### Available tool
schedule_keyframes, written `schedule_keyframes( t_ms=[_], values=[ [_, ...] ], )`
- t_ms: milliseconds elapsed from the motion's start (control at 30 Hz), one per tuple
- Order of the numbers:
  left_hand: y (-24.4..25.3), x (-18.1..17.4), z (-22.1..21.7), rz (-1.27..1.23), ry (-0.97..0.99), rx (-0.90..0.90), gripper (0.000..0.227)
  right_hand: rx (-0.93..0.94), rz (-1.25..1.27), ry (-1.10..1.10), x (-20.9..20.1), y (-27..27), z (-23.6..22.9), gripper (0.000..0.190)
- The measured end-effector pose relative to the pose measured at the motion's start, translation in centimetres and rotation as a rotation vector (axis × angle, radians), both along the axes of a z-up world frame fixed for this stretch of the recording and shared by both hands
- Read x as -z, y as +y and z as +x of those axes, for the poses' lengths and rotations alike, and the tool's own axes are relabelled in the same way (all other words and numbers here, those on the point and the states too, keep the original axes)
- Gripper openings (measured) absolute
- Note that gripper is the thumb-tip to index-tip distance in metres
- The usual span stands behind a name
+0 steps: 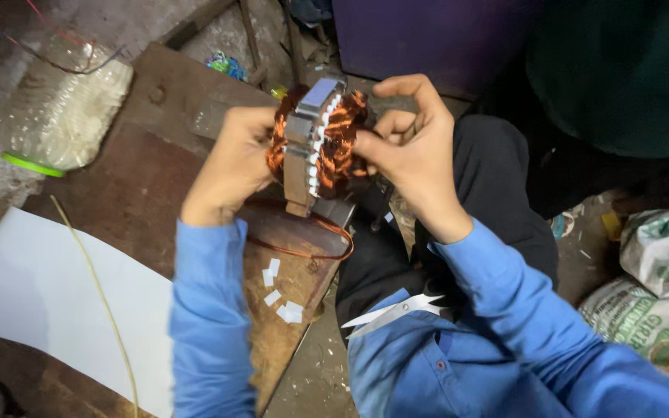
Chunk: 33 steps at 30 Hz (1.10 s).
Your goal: The person winds copper wire around a motor stator core, using a screwdriver to press the wire into slots. They repeatedly adjust the wire and the stator while seated on the floor.
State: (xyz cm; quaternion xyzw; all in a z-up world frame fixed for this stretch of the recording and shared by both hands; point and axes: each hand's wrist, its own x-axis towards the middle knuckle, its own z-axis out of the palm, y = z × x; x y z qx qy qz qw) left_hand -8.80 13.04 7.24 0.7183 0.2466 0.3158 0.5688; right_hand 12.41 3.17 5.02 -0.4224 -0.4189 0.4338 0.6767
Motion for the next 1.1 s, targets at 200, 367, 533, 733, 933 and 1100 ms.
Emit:
schedule_keyframes(
  t_ms=[200,367,533,733,933,1100],
  values=[
    [0.8,-2.8,0.9,-0.011,0.419,-0.054,0.032,0.259,0.008,-0.613,-4.5,-1.2,-1.0,0.047],
    [-1.2,-2.5,-0.4,0.398,0.482,-0.444,0.021,-0.035,-0.009,-0.269,-4.0,-1.3,-0.4,0.043],
    [-1.6,-0.8,0.6,0.553,-0.031,-0.275,0.022,0.089,0.138,-0.548,-3.5,-1.6,-0.5,0.03],
    [-1.1,-0.8,-0.6,0.696,0.092,-0.169,0.016,0.303,0.599,-1.343,-3.6,-2.0,1.3,0.028],
    [-0.6,-2.1,0.4,0.771,0.126,-0.136,0.017,0.261,0.441,-1.206,-2.1,-1.1,1.3,0.021],
    [-1.0,-2.3,1.1,0.758,0.112,-0.189,0.016,0.301,0.412,-1.047,-1.6,-1.5,0.5,0.017]
  ],
)
